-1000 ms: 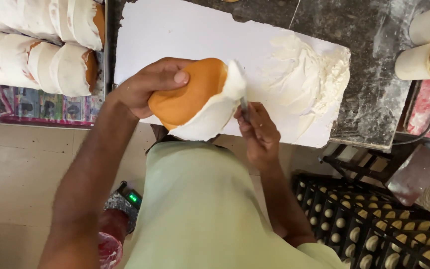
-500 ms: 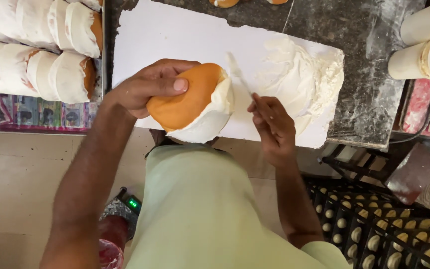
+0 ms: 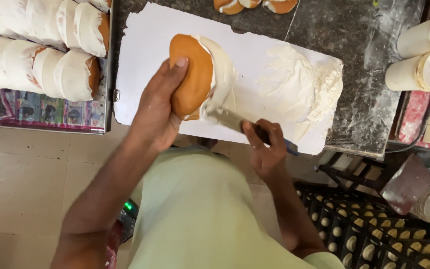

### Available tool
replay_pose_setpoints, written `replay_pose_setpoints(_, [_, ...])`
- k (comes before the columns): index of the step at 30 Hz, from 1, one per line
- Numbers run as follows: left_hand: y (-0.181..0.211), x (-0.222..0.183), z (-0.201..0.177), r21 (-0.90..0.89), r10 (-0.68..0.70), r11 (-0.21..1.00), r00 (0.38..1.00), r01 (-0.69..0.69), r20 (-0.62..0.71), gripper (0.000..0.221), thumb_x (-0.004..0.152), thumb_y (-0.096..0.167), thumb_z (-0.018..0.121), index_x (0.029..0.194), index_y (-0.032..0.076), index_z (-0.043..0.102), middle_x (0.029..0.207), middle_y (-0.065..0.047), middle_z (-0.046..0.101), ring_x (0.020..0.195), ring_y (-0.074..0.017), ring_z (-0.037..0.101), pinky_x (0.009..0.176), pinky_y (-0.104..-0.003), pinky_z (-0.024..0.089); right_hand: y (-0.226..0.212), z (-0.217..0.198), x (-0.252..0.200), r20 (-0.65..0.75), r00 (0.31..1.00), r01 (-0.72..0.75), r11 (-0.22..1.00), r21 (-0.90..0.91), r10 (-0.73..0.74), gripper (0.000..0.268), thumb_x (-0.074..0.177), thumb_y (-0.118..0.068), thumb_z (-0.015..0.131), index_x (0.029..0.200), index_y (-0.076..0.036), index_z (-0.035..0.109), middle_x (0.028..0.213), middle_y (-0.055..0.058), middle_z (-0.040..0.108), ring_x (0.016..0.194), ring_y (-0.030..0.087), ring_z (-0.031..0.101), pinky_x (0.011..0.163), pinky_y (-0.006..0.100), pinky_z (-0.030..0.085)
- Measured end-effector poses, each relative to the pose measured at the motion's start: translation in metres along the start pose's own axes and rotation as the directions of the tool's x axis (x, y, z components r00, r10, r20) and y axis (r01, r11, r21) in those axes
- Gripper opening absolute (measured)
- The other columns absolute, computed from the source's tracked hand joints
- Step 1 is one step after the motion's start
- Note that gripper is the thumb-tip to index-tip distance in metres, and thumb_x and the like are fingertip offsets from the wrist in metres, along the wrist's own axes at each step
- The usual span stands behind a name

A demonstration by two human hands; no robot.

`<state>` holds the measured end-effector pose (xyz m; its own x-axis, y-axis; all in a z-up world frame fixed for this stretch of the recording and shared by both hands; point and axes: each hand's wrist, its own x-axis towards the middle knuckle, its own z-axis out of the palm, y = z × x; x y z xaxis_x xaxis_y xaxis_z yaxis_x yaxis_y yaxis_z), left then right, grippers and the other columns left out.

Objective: Applying cream filling to the exterior or interior edges of buns using a palette knife.

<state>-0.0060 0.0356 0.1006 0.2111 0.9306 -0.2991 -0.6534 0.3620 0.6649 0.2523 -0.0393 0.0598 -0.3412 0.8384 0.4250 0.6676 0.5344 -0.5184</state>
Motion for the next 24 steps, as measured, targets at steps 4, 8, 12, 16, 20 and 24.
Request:
replay_pose_setpoints(4, [-0.002,-0.01,0.007,-0.3,-0.03,0.953,0.999,0.042,0.045,0.042,0.105,0.024,0.058,0.138,-0.001,0.05,0.128,-0.012,0.066,0.118,-0.0207,0.068,0.103,-0.042,0.057,0.021,0.02,-0.016,-0.053,0.997,-0.034,0.933,0.358,0.057,0.043,0.103,0.013,0.057,0.135,-0.014,0.063,0.123,0.016,0.061,0.101,0.018,0.064,0.082,0.029,0.055])
replay_pose_setpoints(8, [-0.013,-0.013,0.02,-0.408,-0.086,0.907,0.994,0.106,0.065,0.044,0.104,0.022,0.056,0.141,-0.001,0.05,0.132,-0.012,0.066,0.124,-0.0207,0.065,0.11,-0.04,0.055,-0.002,0.056,-0.004,0.039,0.9,-0.232,0.402,0.886,0.435,0.044,0.105,0.006,0.054,0.145,-0.011,0.057,0.121,0.015,0.066,0.103,0.019,0.063,0.09,0.031,0.055])
replay_pose_setpoints(12, [-0.014,-0.012,0.015,-0.474,0.011,0.88,1.0,-0.006,0.008,0.043,0.108,0.022,0.056,0.144,-0.001,0.048,0.135,-0.012,0.064,0.125,-0.0197,0.064,0.108,-0.038,0.055,0.002,0.068,-0.019,-0.219,0.943,-0.136,0.891,0.433,0.251,0.042,0.103,0.006,0.064,0.143,-0.006,0.058,0.119,0.013,0.056,0.103,0.019,0.059,0.086,0.03,0.054])
replay_pose_setpoints(16, [-0.006,-0.015,0.012,-0.403,0.09,0.912,0.996,-0.079,0.01,0.045,0.108,0.022,0.058,0.146,0.001,0.046,0.137,-0.011,0.062,0.125,-0.0177,0.064,0.104,-0.037,0.055,0.026,0.048,-0.042,-0.17,0.969,-0.139,0.963,0.23,0.181,0.04,0.1,0.009,0.055,0.136,-0.004,0.066,0.117,0.014,0.061,0.091,0.017,0.063,0.078,0.029,0.057])
replay_pose_setpoints(20, [-0.008,-0.017,0.019,-0.302,0.077,0.951,0.996,-0.06,0.045,0.047,0.106,0.021,0.059,0.148,0.005,0.044,0.137,-0.007,0.061,0.127,-0.0156,0.062,0.108,-0.036,0.055,0.008,0.024,0.003,-0.207,0.959,-0.108,0.927,0.36,0.193,0.036,0.103,0.01,0.059,0.138,-0.001,0.062,0.121,0.014,0.064,0.103,0.023,0.064,0.082,0.032,0.055])
replay_pose_setpoints(24, [-0.005,-0.012,0.011,-0.208,0.189,0.961,0.982,-0.18,0.027,0.046,0.109,0.02,0.062,0.148,0.005,0.042,0.135,-0.007,0.06,0.123,-0.0153,0.062,0.104,-0.033,0.053,0.026,0.028,-0.021,-0.121,0.989,0.098,0.989,0.114,-0.084,0.034,0.102,0.01,0.06,0.128,-0.009,0.07,0.113,0.014,0.06,0.096,0.018,0.061,0.079,0.03,0.055])
